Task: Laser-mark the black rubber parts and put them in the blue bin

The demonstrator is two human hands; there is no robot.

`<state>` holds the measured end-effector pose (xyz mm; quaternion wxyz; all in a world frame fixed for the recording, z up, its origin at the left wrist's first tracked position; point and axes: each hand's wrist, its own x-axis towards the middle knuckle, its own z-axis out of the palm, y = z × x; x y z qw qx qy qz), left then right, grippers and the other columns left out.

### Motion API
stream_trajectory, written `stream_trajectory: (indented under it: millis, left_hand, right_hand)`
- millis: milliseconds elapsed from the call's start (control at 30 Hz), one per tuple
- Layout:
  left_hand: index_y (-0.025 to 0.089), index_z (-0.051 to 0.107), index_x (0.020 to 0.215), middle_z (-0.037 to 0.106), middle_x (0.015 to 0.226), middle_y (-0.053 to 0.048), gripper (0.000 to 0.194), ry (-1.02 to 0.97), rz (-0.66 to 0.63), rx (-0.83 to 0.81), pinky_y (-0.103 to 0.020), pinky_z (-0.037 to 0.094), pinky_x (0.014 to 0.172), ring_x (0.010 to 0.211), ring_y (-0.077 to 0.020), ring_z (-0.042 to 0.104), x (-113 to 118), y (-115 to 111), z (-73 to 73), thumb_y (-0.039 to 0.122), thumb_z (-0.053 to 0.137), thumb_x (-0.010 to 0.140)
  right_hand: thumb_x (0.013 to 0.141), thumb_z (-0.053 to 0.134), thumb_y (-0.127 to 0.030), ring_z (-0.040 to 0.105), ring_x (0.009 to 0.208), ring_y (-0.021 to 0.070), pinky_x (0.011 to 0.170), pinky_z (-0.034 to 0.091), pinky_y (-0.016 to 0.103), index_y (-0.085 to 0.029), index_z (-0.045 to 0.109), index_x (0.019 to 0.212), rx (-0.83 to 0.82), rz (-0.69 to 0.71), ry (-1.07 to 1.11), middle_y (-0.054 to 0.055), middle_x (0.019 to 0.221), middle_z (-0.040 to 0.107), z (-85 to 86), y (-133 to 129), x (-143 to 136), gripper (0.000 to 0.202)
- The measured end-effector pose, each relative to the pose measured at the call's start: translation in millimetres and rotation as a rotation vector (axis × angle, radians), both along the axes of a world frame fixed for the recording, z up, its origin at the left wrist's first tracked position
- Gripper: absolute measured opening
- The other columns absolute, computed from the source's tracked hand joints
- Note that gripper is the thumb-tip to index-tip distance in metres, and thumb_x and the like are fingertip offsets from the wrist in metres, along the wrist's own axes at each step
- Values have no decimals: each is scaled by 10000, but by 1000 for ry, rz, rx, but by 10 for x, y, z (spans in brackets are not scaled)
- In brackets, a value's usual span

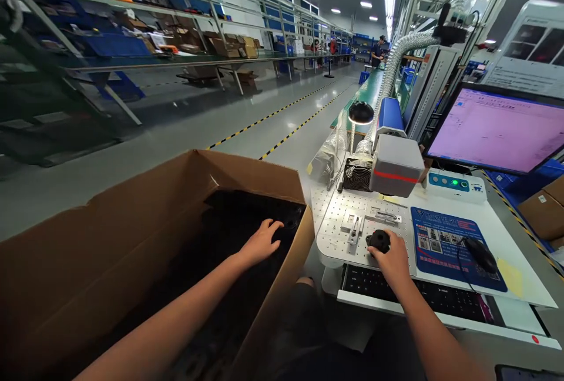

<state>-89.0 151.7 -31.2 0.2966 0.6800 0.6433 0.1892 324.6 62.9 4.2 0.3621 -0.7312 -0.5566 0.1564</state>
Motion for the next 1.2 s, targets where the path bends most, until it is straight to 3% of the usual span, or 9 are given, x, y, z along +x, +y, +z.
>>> stream_trajectory:
  millis: [100,267,400,600,833,967,1067,1200]
  left_hand:
    - [232,551,1259,409,1367,-141,564,124,-30,-12,-504,454,1048,1114,-336,625,-122,234,-111,103,616,714]
    - [285,485,1321,499,1238,-95,569,219,-54,-12,-401,494,981,1072,-285,653,-78,380,-279,160,628,784]
    - [295,458,1310,504,1247,-87,532,243,-56,16,-379,497,963,1061,-267,659,-29,388,-372,163,616,819]
    - [215,478,1274,498,1302,-131,407,262,-23,80,-431,508,934,1019,-271,655,2,311,-473,125,548,883]
    - [172,493,1322,571,1308,-122,471,213,29,132,-468,535,948,1039,-255,630,-102,254,-617,226,679,893]
    - [202,414,1402,461,1457,-139,653,149,68,216,-467,483,1070,1220,-287,581,-223,219,-660,226,741,837]
    - [215,370,1421,374,1499,-150,796,111,139,267,-452,399,1171,1369,-315,471,-347,204,-683,256,818,765]
    - [202,433,1380,421,1457,-158,880,73,152,248,-489,347,1209,1412,-355,411,-464,211,-766,292,914,649]
  right_hand:
    - [700,764,-462,588,1153,352,996,471,469,-179,640,1233,7,-7,-64,132,1158,669,-130,314,32,616]
    - [738,733,-495,587,1142,353,966,476,457,-188,626,1242,26,-42,-56,130,1164,671,-315,568,-39,599]
    - [750,726,-493,570,1183,358,1019,451,462,-161,601,1275,69,-34,-69,151,1228,666,-379,695,-84,634]
    - [762,713,-530,579,1180,358,1053,436,460,-128,590,1284,145,-30,-126,187,1235,664,-461,794,-132,670]
    - [758,649,-722,548,1170,377,1075,390,508,-78,567,1326,165,-29,-178,231,1270,638,-586,776,-79,863]
    - [711,651,-799,553,1080,348,1051,385,514,-69,501,1406,153,-55,-177,230,1290,611,-600,611,-7,1019]
    - [729,633,-798,568,1020,331,1033,396,516,-87,515,1399,99,-86,-155,208,1266,623,-603,407,42,984]
    - [773,615,-771,568,1093,358,1022,413,526,-92,527,1395,22,-110,-148,205,1253,634,-586,187,80,925]
